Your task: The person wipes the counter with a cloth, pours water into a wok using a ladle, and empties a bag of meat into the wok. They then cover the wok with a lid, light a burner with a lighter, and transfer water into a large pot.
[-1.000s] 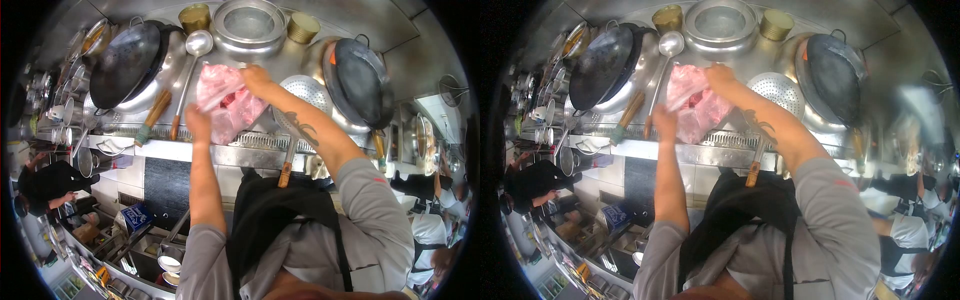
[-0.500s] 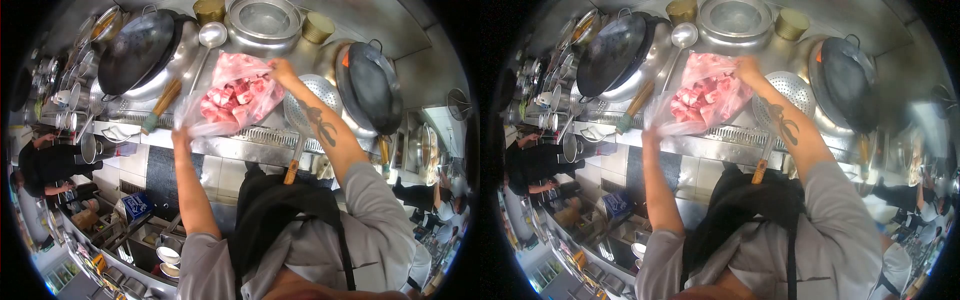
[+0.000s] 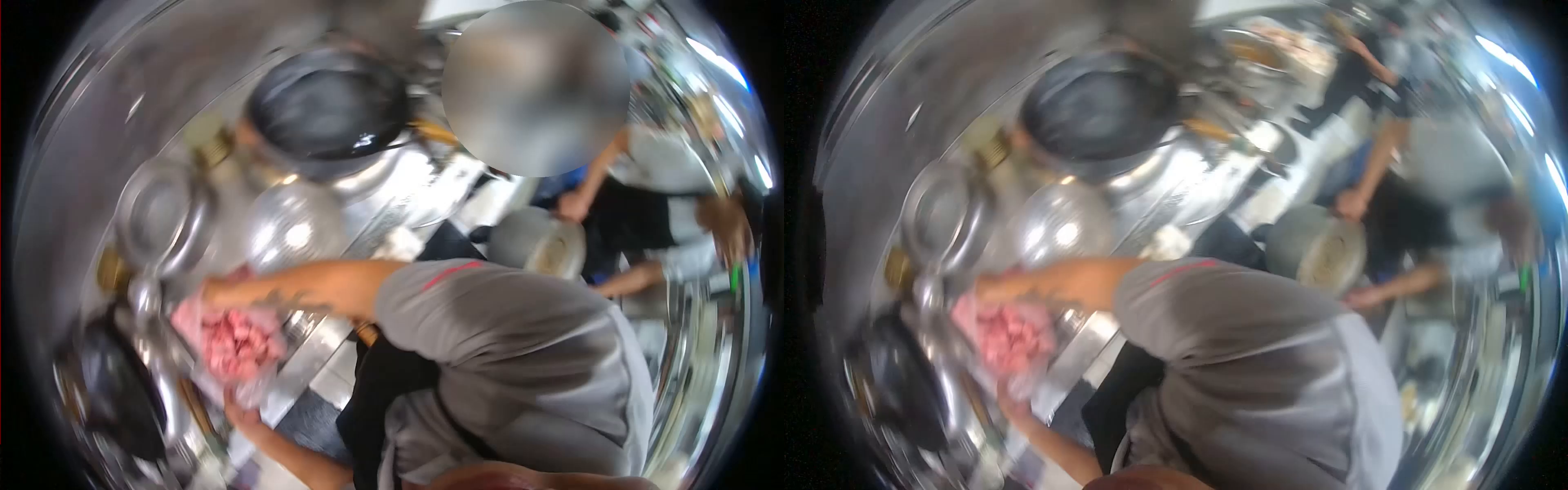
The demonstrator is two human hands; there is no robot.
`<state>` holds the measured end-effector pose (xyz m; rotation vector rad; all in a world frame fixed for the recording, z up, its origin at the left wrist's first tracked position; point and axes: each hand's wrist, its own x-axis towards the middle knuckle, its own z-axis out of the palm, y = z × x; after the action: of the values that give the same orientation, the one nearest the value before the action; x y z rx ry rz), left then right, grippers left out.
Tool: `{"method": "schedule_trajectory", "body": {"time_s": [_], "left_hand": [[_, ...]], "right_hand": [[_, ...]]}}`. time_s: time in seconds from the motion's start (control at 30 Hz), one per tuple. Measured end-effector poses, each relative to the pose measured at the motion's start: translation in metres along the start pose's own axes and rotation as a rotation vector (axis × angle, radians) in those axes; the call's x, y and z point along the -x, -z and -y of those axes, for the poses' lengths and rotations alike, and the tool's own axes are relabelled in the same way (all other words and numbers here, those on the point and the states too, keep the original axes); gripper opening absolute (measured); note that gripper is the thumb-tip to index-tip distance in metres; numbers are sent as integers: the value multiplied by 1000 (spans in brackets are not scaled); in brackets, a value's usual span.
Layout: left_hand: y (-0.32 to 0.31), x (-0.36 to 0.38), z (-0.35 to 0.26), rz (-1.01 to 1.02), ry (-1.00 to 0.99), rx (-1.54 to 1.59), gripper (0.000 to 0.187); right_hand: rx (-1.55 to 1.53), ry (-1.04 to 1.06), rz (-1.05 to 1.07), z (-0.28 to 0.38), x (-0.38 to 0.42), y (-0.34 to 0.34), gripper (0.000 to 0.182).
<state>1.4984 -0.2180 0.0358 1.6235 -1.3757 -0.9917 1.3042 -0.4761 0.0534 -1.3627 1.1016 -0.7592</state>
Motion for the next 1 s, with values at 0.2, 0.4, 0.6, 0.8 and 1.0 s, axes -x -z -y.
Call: {"method": "schedule_trajectory", "body": {"time_s": [0.2, 0.4, 0.6, 0.8, 1.0], "left_hand": [[51, -58, -76, -128, 699, 885, 46], [32, -52, -159, -301, -198, -105, 121], [23, -38, -230, -312, -353, -206, 127], [17, -45, -323, -300, -483, -126, 123], [-16, -102, -443, 57, -162, 591, 51]], "right_hand": [[34, -96, -286, 16, 13, 29, 19], [-91, -275, -319, -12, 26, 46, 24], [-128, -129, -184, 39, 55, 86, 24], [-648, 117, -126, 107, 85, 171, 15], [-561, 263, -191, 201, 104, 291, 13]]}}
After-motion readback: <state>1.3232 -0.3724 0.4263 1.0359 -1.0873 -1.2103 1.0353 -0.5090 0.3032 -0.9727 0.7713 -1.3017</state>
